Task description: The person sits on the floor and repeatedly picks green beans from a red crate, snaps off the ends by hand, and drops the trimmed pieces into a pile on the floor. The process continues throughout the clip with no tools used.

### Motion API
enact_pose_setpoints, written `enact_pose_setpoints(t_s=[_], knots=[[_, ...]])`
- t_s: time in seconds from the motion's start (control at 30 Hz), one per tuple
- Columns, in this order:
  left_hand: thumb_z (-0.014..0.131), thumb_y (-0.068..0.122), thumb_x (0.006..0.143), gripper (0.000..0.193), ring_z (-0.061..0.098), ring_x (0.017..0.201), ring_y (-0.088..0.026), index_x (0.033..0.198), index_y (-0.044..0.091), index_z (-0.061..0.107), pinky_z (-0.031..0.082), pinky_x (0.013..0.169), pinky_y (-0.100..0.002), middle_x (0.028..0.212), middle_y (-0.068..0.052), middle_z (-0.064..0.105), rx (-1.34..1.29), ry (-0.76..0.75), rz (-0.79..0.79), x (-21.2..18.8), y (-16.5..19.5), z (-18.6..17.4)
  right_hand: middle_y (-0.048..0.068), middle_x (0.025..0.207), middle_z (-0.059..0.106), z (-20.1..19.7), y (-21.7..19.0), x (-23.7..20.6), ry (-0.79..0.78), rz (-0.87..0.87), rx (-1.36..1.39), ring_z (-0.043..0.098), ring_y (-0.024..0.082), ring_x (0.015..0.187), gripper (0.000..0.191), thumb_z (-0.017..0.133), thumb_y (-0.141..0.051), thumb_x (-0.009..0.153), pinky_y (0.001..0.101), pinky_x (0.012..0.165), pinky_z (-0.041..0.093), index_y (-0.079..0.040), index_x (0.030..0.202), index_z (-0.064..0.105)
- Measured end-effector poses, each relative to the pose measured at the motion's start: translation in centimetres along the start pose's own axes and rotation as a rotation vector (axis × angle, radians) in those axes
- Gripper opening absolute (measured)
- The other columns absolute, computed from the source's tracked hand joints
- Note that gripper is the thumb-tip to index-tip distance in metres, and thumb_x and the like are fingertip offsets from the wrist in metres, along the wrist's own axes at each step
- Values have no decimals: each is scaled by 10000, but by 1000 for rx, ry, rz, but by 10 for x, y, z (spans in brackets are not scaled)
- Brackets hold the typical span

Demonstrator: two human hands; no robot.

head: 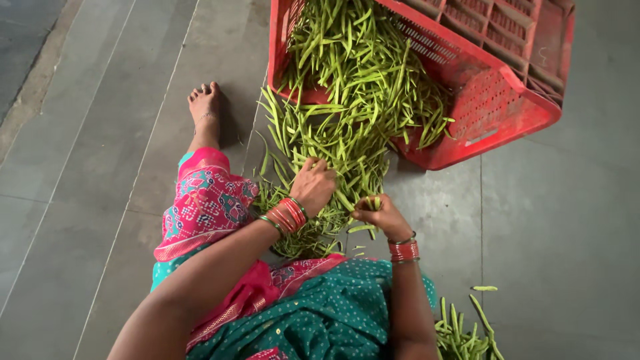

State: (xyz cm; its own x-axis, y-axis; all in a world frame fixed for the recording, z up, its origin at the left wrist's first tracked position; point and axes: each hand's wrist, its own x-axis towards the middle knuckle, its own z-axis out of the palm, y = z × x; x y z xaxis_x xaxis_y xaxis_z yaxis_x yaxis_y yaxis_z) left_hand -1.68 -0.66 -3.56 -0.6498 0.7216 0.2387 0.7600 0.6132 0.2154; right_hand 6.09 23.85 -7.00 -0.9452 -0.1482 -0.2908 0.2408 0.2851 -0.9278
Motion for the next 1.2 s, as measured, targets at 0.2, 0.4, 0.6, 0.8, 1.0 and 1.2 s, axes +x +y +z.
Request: enact_pose_setpoints(t_s=[0.2, 0.4, 0.6, 0.8, 1.0, 1.2], knots=[[706, 199, 744, 66, 611, 1002, -241, 706, 152, 734, 387, 995, -415, 792, -66, 712, 45, -145, -4, -3, -7, 19, -28, 772, 741, 9, -19, 8, 179, -36, -349, 644, 70, 660, 140, 809, -205, 835, 244, 590, 508, -102, 929, 807], [748, 264, 733, 126, 602, 1002, -261, 709, 142, 772, 385, 973, -424, 791, -69, 727, -68, -89, -97, -9, -1, 31, 41, 911, 697, 65, -29, 17, 428, -680, -696, 654, 156, 744, 191, 816, -100, 774, 278, 637, 536, -103, 963, 784], [667, 172, 848, 112, 617, 887, -229, 860, 199, 775, 469, 923, -428, 812, -26, 721, -557, -120, -369, 9, 5, 37, 1, 865, 643, 59, -22, 11, 384, -357, -67, 606, 98, 666, 61, 684, -91, 920, 277, 553, 512, -59, 932, 735], [637, 143, 872, 179, 656, 784, -210, 798, 175, 798, 389, 1058, -489, 751, -52, 739, -466, -245, -301, 6, 11, 45, -45, 809, 534, 20, 10, 26, 522, -95, 881, 489, 62, 610, 169, 606, -289, 1051, 250, 571, 473, -128, 1068, 655], [693, 136, 754, 188, 677, 886, -242, 890, 176, 817, 431, 1047, -452, 828, -71, 740, -352, -362, -130, -22, 30, 51, -17, 716, 552, -63, 25, 20, 487, -16, 1199, 544, 138, 593, 321, 568, -437, 966, 266, 487, 415, -136, 858, 538], [789, 295, 728, 261, 602, 1049, -333, 924, 122, 792, 429, 908, -465, 1037, -163, 647, -294, -314, -92, -26, 33, 34, -44, 772, 642, -9, 14, 51, 638, 28, 169, 461, 118, 566, 194, 765, -192, 915, 260, 460, 320, -98, 1084, 757]])
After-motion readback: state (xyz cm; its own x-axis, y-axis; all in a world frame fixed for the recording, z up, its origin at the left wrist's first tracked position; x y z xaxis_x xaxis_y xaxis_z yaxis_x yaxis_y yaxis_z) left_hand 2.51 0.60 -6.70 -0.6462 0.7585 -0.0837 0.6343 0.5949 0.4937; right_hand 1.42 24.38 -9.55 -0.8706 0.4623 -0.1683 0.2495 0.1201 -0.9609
